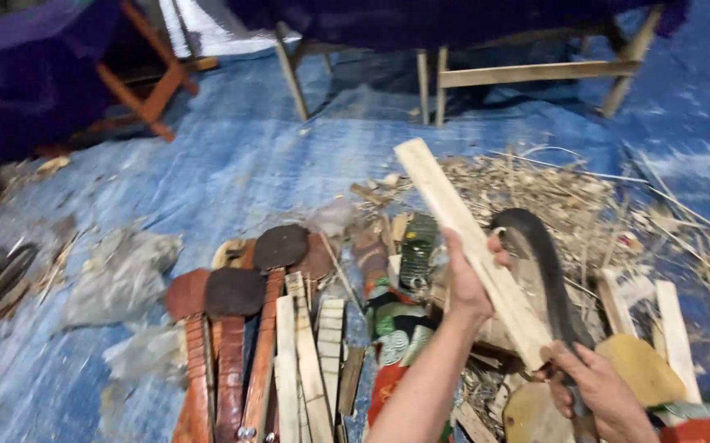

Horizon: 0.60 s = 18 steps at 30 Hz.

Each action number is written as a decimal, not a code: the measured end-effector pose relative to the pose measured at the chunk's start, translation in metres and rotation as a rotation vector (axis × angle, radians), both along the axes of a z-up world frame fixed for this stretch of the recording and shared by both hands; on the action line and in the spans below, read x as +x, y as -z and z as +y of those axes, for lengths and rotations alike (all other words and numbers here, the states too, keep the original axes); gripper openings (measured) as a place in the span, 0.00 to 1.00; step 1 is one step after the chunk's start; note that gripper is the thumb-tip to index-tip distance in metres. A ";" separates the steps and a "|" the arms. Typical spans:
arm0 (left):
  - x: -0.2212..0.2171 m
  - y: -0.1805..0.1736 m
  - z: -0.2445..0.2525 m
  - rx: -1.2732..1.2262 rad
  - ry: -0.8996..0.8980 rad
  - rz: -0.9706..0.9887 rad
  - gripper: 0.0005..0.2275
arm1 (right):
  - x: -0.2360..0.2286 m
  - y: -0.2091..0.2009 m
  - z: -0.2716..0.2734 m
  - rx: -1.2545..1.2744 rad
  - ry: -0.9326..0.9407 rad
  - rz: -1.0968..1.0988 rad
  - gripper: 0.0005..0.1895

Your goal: Shaping a wooden component for an instrument by shaving off thin layers of wood using a knife and a sickle-like blade.

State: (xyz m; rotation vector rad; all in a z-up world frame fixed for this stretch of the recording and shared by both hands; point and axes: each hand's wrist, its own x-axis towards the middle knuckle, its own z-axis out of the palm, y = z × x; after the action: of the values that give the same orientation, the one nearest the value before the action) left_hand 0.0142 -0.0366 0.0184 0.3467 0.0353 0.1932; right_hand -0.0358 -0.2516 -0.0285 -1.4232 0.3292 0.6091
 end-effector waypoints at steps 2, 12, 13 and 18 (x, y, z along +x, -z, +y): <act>0.005 0.005 0.007 -0.038 -0.033 0.096 0.29 | 0.009 0.002 -0.009 0.007 -0.051 -0.033 0.20; -0.009 -0.015 0.025 0.313 0.097 0.305 0.11 | 0.093 0.130 -0.144 0.701 -0.406 -0.464 0.39; -0.009 -0.013 0.022 0.313 0.092 0.306 0.11 | 0.106 0.145 -0.158 0.704 -0.410 -0.461 0.39; -0.013 0.000 0.003 0.508 0.290 0.377 0.23 | 0.106 0.165 -0.175 0.894 -0.521 -0.435 0.32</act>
State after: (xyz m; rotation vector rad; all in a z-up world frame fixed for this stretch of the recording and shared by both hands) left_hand 0.0008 -0.0334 0.0181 0.8852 0.3098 -0.1586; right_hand 0.0699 -0.4263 -0.1939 -0.7147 -0.6233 0.7130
